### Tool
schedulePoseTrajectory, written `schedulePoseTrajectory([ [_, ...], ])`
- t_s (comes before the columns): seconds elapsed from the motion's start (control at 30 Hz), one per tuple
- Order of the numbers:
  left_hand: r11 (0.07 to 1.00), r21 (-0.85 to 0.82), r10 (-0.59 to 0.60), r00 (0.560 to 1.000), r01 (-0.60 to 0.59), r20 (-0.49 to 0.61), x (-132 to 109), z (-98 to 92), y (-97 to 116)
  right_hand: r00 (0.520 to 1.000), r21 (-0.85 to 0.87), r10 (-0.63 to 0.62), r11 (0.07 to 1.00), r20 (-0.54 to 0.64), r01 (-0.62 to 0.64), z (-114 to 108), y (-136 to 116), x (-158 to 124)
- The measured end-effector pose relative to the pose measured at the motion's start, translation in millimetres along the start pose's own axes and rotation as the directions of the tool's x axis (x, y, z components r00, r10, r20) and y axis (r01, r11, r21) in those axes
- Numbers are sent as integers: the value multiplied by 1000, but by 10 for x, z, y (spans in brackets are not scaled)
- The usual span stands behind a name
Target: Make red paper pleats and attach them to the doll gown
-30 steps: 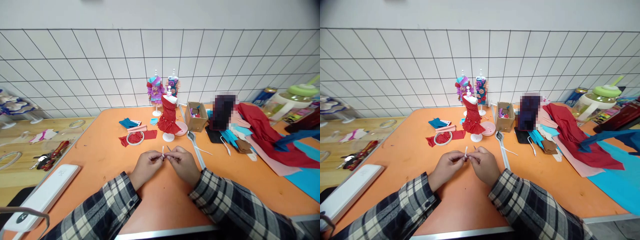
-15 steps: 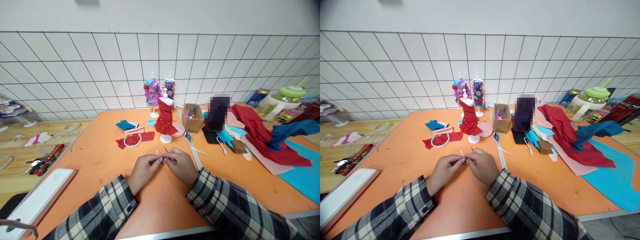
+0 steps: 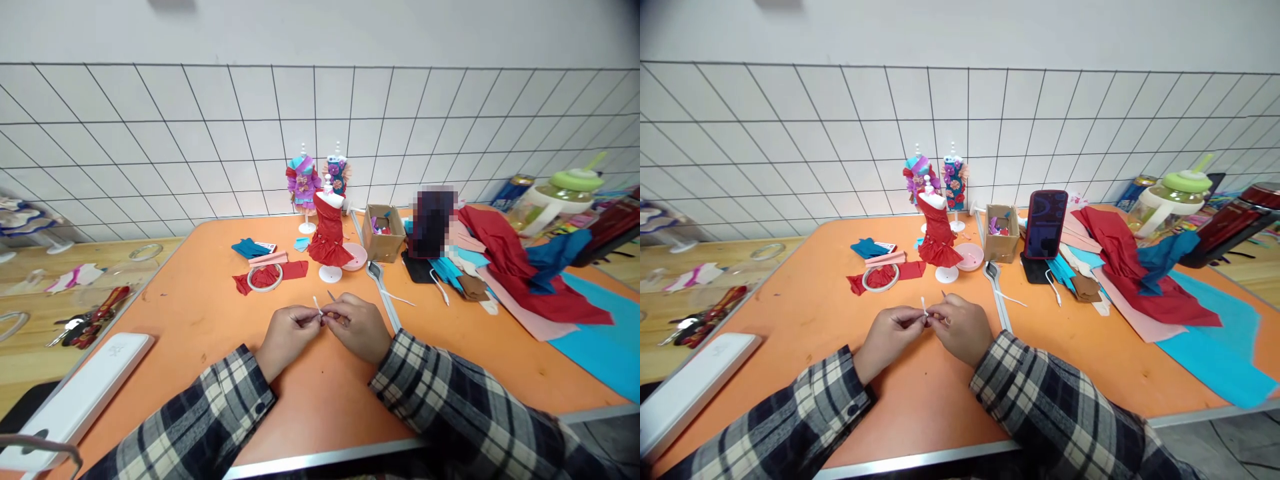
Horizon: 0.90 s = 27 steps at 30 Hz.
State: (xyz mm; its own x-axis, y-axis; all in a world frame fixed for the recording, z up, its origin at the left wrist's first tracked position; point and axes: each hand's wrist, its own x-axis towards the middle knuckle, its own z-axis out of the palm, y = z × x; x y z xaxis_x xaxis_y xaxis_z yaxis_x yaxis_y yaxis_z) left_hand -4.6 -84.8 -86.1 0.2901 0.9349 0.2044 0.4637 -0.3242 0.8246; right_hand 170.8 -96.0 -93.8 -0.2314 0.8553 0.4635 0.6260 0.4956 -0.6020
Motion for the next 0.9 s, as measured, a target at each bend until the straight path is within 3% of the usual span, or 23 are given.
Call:
schedulePoseTrajectory([
  [0.27,996,-73,-48,999,47,-9,-11,23,18,998,-140,-70,988,-7,68,-27,-4,-16],
  [0.6,999,-45,-18,1000,18,-3,-24,15,76,988,158,152,976,9,-151,-50,-88,21],
  [0.77,998,-57,-7,998,11,57,-23,4,60,942,352,317,874,109,-335,-9,-60,45],
  [0.9,998,-58,22,996,-16,91,-9,-31,58,877,516,410,710,250,-479,-4,-66,69],
])
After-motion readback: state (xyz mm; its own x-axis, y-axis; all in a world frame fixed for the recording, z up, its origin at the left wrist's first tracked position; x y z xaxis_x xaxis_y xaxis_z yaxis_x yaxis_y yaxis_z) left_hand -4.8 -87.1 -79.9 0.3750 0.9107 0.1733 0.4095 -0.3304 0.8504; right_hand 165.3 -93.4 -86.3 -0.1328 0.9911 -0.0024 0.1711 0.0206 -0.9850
